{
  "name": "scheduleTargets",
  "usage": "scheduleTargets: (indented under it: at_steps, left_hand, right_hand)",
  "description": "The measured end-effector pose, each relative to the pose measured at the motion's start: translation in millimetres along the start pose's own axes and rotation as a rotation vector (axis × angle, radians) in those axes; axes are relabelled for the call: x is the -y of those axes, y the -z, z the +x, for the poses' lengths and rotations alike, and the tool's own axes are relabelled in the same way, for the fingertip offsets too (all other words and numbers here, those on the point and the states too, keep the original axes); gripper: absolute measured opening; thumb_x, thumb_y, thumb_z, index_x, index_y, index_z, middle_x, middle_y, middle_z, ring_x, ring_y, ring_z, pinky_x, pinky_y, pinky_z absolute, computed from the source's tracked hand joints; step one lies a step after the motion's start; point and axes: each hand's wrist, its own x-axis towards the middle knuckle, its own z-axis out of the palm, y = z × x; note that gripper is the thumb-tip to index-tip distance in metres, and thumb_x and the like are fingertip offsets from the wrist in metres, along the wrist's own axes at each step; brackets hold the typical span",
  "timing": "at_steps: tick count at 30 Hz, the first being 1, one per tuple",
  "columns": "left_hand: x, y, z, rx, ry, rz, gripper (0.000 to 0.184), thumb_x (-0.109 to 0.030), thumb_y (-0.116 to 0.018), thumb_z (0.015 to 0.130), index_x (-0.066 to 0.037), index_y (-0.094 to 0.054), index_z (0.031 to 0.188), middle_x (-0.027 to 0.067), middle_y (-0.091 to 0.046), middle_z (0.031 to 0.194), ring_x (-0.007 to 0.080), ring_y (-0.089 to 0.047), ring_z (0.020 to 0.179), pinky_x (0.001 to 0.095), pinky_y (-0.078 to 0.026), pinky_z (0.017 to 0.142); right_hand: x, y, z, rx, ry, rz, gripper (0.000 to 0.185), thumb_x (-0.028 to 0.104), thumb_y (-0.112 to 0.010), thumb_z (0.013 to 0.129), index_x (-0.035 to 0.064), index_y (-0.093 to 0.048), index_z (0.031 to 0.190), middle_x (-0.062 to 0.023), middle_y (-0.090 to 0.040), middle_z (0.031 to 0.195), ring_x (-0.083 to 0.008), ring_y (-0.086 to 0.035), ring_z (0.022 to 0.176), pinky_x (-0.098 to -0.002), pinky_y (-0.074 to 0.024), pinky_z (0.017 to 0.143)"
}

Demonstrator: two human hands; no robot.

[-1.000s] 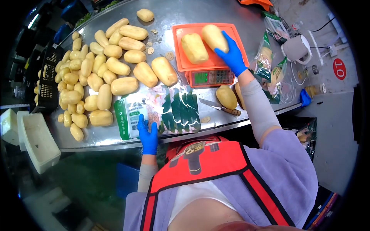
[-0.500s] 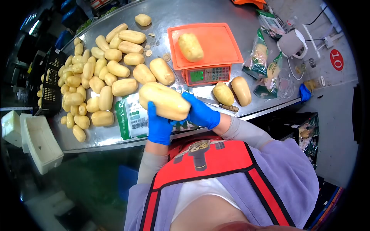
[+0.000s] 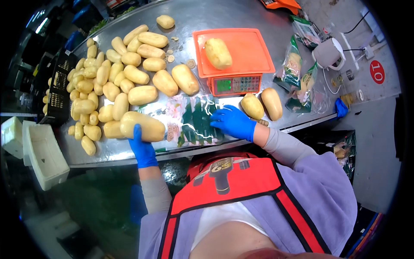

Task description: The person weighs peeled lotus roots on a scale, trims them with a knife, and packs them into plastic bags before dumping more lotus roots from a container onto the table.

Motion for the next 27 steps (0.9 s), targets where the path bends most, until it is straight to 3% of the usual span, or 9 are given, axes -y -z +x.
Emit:
scheduleTargets:
  at_steps: [2,5,8,10,12,16,19,20,27]
  left_hand:
    - [12,10,-1,0.047,0.054,0.000,0.056,-0.011,-0.061,0.079,-0.003,-0.037,0.128,0.0132,-0.048,0.120,0.0279,-0.050,0.110,0.0417,-0.043,0.094]
    - [26,-2,-16,0.101,0.122,0.015,0.059,-0.009,-0.062,0.075,-0.002,-0.038,0.128,0.0141,-0.049,0.119,0.0271,-0.051,0.108,0.0403,-0.044,0.093]
    - [30,-41,-38,0.233,0.232,-0.008,0.060,-0.010,-0.064,0.074,-0.001,-0.039,0.127,0.0137,-0.052,0.117,0.0262,-0.054,0.105,0.0391,-0.046,0.090]
    - [44,-57,-45,0.269,0.246,0.076,0.060,-0.013,-0.065,0.076,-0.001,-0.039,0.128,0.0128,-0.050,0.119,0.0226,-0.053,0.105,0.0349,-0.045,0.088]
    - [49,-64,-43,0.300,0.230,0.103,0.061,-0.016,-0.067,0.076,-0.002,-0.039,0.129,0.0104,-0.049,0.119,0.0215,-0.051,0.105,0.0334,-0.044,0.089]
    - [65,-45,-30,0.210,0.194,0.052,0.062,-0.023,-0.070,0.076,-0.001,-0.042,0.127,0.0108,-0.049,0.118,0.0224,-0.051,0.105,0.0335,-0.044,0.088]
    - [92,-5,-34,0.250,-0.049,1.228,0.058,-0.033,-0.073,0.071,0.000,-0.053,0.113,0.0178,-0.053,0.106,0.0284,-0.054,0.097,0.0358,-0.044,0.084]
    - [98,1,-36,0.320,-0.377,1.383,0.054,-0.035,-0.074,0.069,0.000,-0.056,0.106,0.0170,-0.054,0.099,0.0310,-0.055,0.090,0.0376,-0.045,0.080]
    - [107,18,-29,0.248,-0.206,1.264,0.025,-0.027,-0.067,0.076,-0.004,-0.063,0.084,0.0128,-0.057,0.080,0.0289,-0.057,0.075,0.0366,-0.045,0.068]
  right_hand:
    - [-8,-15,7,-0.119,0.231,1.052,0.030,0.015,-0.057,0.086,0.0052,-0.058,0.114,-0.0067,-0.048,0.130,-0.0199,-0.045,0.117,-0.0348,-0.0368,0.096]
    - [-3,-18,28,-0.560,0.537,1.012,0.053,0.017,-0.064,0.081,0.0080,-0.045,0.129,-0.0095,-0.041,0.135,-0.0210,-0.042,0.121,-0.0357,-0.0346,0.099]
    - [30,-8,33,-0.214,0.503,1.579,0.072,0.014,-0.065,0.079,0.0120,-0.026,0.140,-0.0107,-0.042,0.132,-0.0169,-0.045,0.114,-0.0314,-0.0395,0.093]
    - [44,-9,35,-0.384,0.522,1.461,0.084,0.020,-0.068,0.077,0.0090,-0.017,0.142,-0.0089,-0.044,0.128,-0.0140,-0.050,0.105,-0.0272,-0.0440,0.086]
    - [33,-10,27,-0.190,0.234,1.572,0.075,0.023,-0.065,0.080,0.0069,-0.023,0.139,-0.0080,-0.048,0.122,-0.0121,-0.055,0.093,-0.0240,-0.0485,0.072]
    - [25,-40,40,-0.413,0.298,1.844,0.066,0.028,-0.061,0.082,0.0048,-0.029,0.136,-0.0075,-0.053,0.113,-0.0129,-0.057,0.086,-0.0236,-0.0494,0.062]
    - [12,-44,32,-0.373,0.069,1.954,0.057,0.032,-0.058,0.084,0.0047,-0.038,0.129,-0.0072,-0.055,0.107,-0.0149,-0.058,0.088,-0.0257,-0.0509,0.065]
    - [9,-42,30,-0.346,0.029,1.978,0.054,0.033,-0.058,0.085,0.0056,-0.040,0.127,-0.0071,-0.055,0.107,-0.0150,-0.058,0.088,-0.0260,-0.0512,0.065]
    - [1,-32,29,-0.354,0.092,1.961,0.058,0.031,-0.059,0.084,0.0077,-0.035,0.132,-0.0066,-0.052,0.114,-0.0152,-0.057,0.094,-0.0277,-0.0518,0.066]
